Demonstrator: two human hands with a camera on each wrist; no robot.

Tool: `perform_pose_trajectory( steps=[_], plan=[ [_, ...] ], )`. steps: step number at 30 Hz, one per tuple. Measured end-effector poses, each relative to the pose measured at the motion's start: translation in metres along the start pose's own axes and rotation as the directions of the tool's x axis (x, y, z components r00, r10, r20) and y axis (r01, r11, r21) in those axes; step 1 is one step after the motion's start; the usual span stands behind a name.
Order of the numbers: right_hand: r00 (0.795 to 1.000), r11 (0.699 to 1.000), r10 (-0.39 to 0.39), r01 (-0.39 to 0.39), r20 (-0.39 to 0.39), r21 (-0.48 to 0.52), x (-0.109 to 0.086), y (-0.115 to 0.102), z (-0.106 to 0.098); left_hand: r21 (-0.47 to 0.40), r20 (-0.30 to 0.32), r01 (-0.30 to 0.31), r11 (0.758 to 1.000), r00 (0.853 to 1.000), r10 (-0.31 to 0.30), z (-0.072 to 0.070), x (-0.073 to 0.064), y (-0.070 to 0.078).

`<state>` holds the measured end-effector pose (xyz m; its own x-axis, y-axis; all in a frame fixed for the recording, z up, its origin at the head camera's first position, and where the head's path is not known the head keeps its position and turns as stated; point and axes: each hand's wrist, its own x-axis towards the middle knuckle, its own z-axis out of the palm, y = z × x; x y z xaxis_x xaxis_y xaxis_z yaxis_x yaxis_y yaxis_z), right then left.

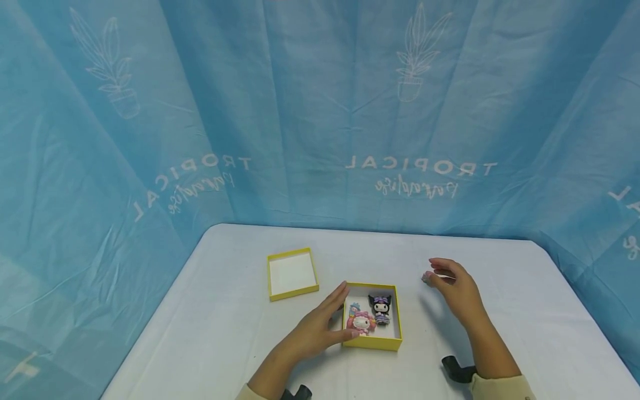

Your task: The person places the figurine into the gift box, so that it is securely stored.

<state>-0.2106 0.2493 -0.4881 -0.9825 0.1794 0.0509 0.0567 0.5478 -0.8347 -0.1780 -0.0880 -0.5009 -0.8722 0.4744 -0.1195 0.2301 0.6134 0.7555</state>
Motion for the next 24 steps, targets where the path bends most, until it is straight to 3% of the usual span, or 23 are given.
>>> perform_pose_trajectory(
  steps=[10, 17, 24],
  plan=[
    [0.996, 0.997, 0.076, -0.075, 0.047, -0.021, 0.008, 0.018, -0.003, -0.011, 0.01, 0.004, 1.0, 1.0, -0.003, -0.001, -0.001, 0.001],
    [0.976, 0.985, 0.174, -0.174, 0.133, -0.009, 0.009, 0.025, -0.006, -0.012, 0.005, -0.001, 1.0, 1.0, 0.001, -0.002, -0.001, 0.0],
    [0.96, 0.976, 0.217, -0.217, 0.179, -0.02, 0.01, 0.031, -0.006, -0.028, 0.005, -0.019, 0.999, 1.0, 0.019, 0.0, 0.001, -0.002]
  ],
)
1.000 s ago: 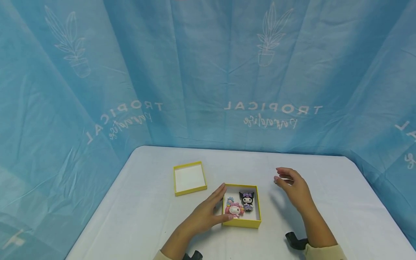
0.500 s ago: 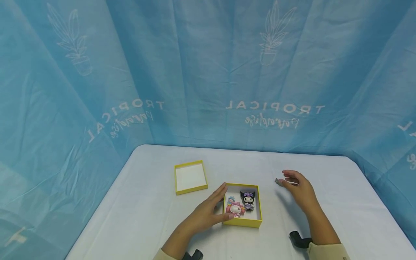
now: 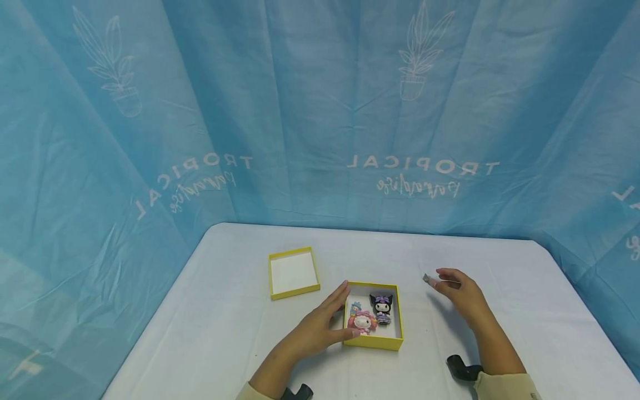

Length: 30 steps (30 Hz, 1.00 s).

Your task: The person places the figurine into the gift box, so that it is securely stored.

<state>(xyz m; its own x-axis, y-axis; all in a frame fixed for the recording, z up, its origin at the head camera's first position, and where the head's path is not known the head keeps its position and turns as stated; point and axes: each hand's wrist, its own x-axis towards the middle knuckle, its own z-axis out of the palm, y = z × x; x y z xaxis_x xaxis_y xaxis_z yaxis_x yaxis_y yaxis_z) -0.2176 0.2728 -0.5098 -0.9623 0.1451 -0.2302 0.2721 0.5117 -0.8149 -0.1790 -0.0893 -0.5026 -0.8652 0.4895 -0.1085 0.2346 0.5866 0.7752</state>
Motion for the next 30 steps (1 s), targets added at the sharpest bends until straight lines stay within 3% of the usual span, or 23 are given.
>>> perform_pose_trajectory(
  steps=[5, 11, 18, 23, 30],
  plan=[
    [0.999, 0.999, 0.037, -0.037, 0.011, 0.017, 0.003, 0.005, -0.001, -0.001, 0.0, -0.026, 1.0, 1.0, 0.026, 0.001, 0.001, 0.0],
    [0.997, 0.999, 0.05, -0.051, 0.061, 0.019, 0.006, 0.012, -0.006, -0.006, 0.002, -0.012, 1.0, 1.0, 0.012, 0.002, 0.002, 0.001],
    [0.992, 1.0, 0.013, -0.016, 0.124, 0.019, 0.005, 0.021, -0.008, -0.001, 0.007, 0.0, 1.0, 1.0, 0.0, 0.001, 0.001, 0.001],
    [0.994, 0.999, 0.012, -0.016, 0.106, 0.033, 0.007, 0.02, -0.007, 0.0, 0.011, 0.014, 1.0, 1.0, -0.014, 0.0, 0.0, 0.002],
    [0.997, 1.0, 0.015, -0.015, 0.08, -0.002, 0.011, 0.016, -0.007, -0.006, 0.004, -0.022, 1.0, 1.0, 0.022, 0.0, 0.0, 0.0]
  ],
)
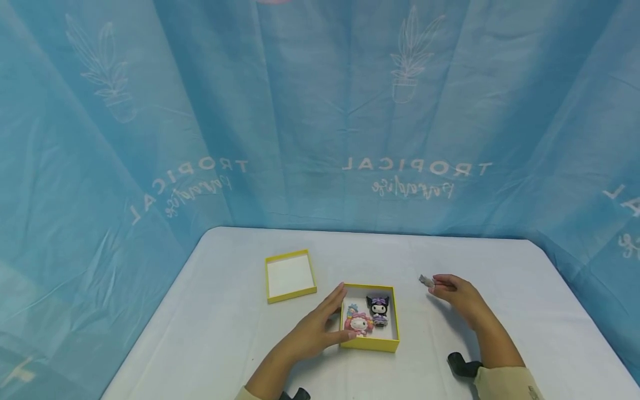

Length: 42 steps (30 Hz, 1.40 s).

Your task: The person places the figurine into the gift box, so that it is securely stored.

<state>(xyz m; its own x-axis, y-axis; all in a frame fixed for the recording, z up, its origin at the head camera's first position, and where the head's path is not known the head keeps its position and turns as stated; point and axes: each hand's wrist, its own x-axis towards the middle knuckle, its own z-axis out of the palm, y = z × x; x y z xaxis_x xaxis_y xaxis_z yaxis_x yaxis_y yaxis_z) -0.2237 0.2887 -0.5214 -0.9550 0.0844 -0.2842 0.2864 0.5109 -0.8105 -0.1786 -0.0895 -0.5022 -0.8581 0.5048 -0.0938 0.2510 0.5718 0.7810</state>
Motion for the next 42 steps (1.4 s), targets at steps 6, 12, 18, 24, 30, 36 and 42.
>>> perform_pose_trajectory(
  steps=[6, 12, 18, 24, 30, 36, 42],
  plan=[
    [1.0, 0.999, 0.018, -0.019, -0.02, -0.031, 0.006, -0.003, -0.001, -0.01, -0.003, -0.014, 1.0, 1.0, 0.014, 0.0, 0.0, -0.003],
    [0.999, 0.998, 0.04, -0.041, -0.028, -0.047, 0.01, -0.005, 0.0, -0.015, -0.006, -0.016, 1.0, 1.0, 0.016, 0.0, 0.0, -0.003],
    [0.997, 0.995, 0.066, -0.069, -0.035, -0.067, 0.014, -0.006, -0.001, -0.018, -0.008, -0.007, 1.0, 1.0, 0.007, 0.0, -0.002, -0.001],
    [0.995, 0.994, 0.081, -0.085, -0.05, -0.071, 0.018, -0.007, 0.0, -0.015, -0.01, 0.01, 1.0, 1.0, -0.01, 0.001, -0.001, -0.002],
    [0.995, 0.994, 0.079, -0.083, -0.06, -0.075, 0.019, -0.011, 0.001, -0.011, -0.011, 0.006, 1.0, 1.0, -0.006, 0.002, -0.001, -0.002],
    [0.995, 0.993, 0.08, -0.085, -0.064, -0.084, 0.02, -0.01, 0.003, -0.025, -0.01, -0.005, 1.0, 1.0, 0.005, 0.0, -0.002, -0.001],
    [0.995, 0.993, 0.081, -0.086, -0.059, -0.086, 0.021, -0.009, 0.003, -0.024, -0.011, -0.004, 1.0, 1.0, 0.003, 0.0, -0.002, -0.001]
  ],
)
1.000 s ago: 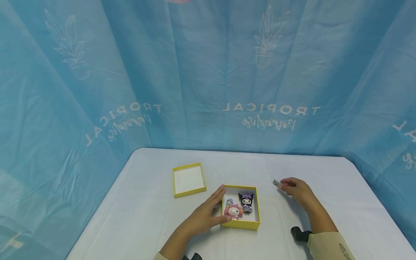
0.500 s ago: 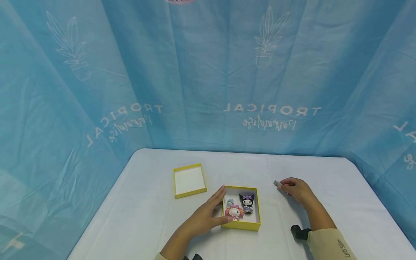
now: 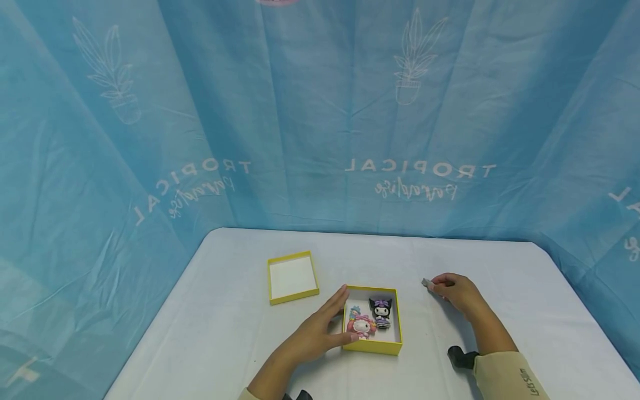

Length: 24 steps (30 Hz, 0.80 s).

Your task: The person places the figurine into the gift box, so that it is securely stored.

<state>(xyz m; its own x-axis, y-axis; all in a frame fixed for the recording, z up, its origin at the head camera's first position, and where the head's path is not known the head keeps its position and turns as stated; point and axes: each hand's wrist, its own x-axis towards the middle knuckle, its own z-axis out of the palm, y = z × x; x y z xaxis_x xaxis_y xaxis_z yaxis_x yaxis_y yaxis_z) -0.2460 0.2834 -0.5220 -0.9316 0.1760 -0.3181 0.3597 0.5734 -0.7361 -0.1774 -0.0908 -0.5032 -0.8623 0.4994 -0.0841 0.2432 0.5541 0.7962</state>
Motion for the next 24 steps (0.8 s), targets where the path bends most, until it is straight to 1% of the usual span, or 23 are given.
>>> perform_pose_trajectory(
  steps=[10, 14, 20, 24],
  plan=[
    [0.999, 0.999, 0.039, -0.039, -0.004, 0.017, -0.001, -0.0004, 0.0002, -0.004, 0.001, 0.002, 1.0, 1.0, -0.002, 0.0002, 0.0011, -0.0004],
    [0.999, 0.999, 0.036, -0.036, 0.002, 0.027, -0.0019, 0.0007, 0.0005, 0.0, 0.0, 0.003, 1.0, 1.0, -0.003, 0.0002, 0.0012, -0.0005],
    [1.0, 0.998, 0.026, -0.026, 0.012, 0.052, -0.0057, 0.0024, -0.0023, -0.004, 0.004, 0.022, 1.0, 1.0, -0.022, 0.0005, 0.0003, 0.0006],
    [1.0, 0.998, 0.006, -0.008, 0.022, 0.06, -0.0083, 0.0034, -0.0041, 0.002, 0.003, 0.026, 1.0, 1.0, -0.026, 0.0007, 0.0006, 0.0004]
  ],
)
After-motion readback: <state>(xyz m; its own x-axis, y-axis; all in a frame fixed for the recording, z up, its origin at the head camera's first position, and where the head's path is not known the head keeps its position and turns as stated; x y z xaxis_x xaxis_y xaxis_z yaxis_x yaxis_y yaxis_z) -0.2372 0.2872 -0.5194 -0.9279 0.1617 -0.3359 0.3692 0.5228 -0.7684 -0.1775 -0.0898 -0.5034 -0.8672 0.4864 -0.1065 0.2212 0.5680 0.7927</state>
